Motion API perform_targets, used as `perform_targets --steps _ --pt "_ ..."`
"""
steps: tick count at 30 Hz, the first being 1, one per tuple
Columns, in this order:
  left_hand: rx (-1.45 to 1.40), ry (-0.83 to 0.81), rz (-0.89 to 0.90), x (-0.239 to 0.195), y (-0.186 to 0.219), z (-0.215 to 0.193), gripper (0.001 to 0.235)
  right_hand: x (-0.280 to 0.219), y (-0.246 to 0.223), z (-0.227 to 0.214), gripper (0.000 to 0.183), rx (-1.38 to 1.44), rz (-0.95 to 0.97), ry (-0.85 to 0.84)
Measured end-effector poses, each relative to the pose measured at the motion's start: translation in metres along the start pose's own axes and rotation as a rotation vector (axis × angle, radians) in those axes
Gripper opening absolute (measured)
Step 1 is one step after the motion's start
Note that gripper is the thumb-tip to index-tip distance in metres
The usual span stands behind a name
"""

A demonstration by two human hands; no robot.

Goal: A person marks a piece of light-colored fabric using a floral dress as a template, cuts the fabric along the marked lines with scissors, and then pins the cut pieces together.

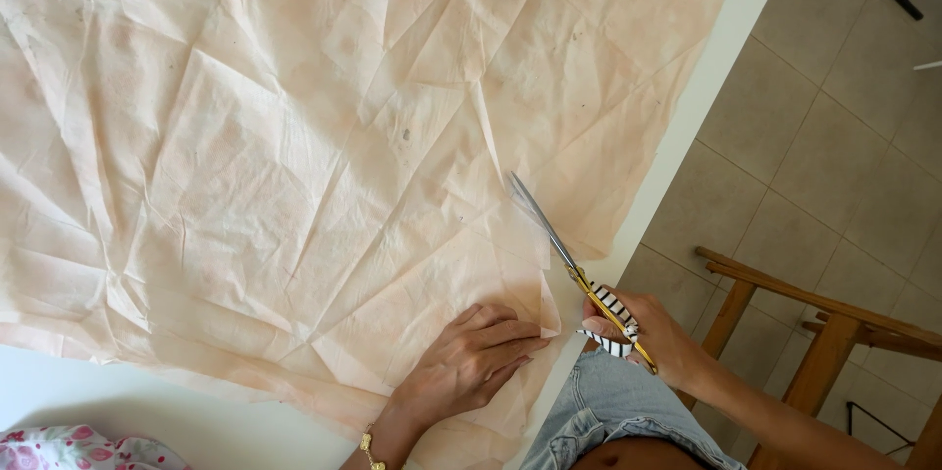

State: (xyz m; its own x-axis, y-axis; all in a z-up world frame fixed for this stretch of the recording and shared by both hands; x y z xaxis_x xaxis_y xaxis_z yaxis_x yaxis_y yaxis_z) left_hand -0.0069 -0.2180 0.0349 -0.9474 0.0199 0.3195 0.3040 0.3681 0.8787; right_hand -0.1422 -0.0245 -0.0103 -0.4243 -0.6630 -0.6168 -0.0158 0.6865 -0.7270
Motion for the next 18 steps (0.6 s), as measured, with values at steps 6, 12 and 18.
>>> perform_targets --steps 6,12,18 --pt "0.009 0.016 0.004 -0.002 -0.002 0.002 0.021 0.0 -0.004 -0.007 0.046 -0.047 -0.046 -0.016" --pt "0.004 0.006 0.016 0.0 0.002 0.0 0.022 0.0 -0.007 -0.014 0.041 -0.092 -0.143 -0.037" --pt "0.014 -0.004 0.046 0.003 0.004 -0.003 0.022 0.005 0.01 -0.025 0.037 -0.081 -0.079 -0.048"
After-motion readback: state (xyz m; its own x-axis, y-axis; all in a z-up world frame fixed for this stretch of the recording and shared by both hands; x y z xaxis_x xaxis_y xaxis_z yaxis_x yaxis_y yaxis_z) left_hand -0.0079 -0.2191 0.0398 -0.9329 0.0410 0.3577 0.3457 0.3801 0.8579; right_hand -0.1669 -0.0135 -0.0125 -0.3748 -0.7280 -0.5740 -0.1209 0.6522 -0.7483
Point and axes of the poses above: each hand's wrist, its own x-axis towards the middle knuckle, its own z-axis out of the palm, y = z × x, the point moved 8 cm from there along x, towards the middle knuckle, and after that the axes turned 4 degrees about -z, right-handed, at the moved point
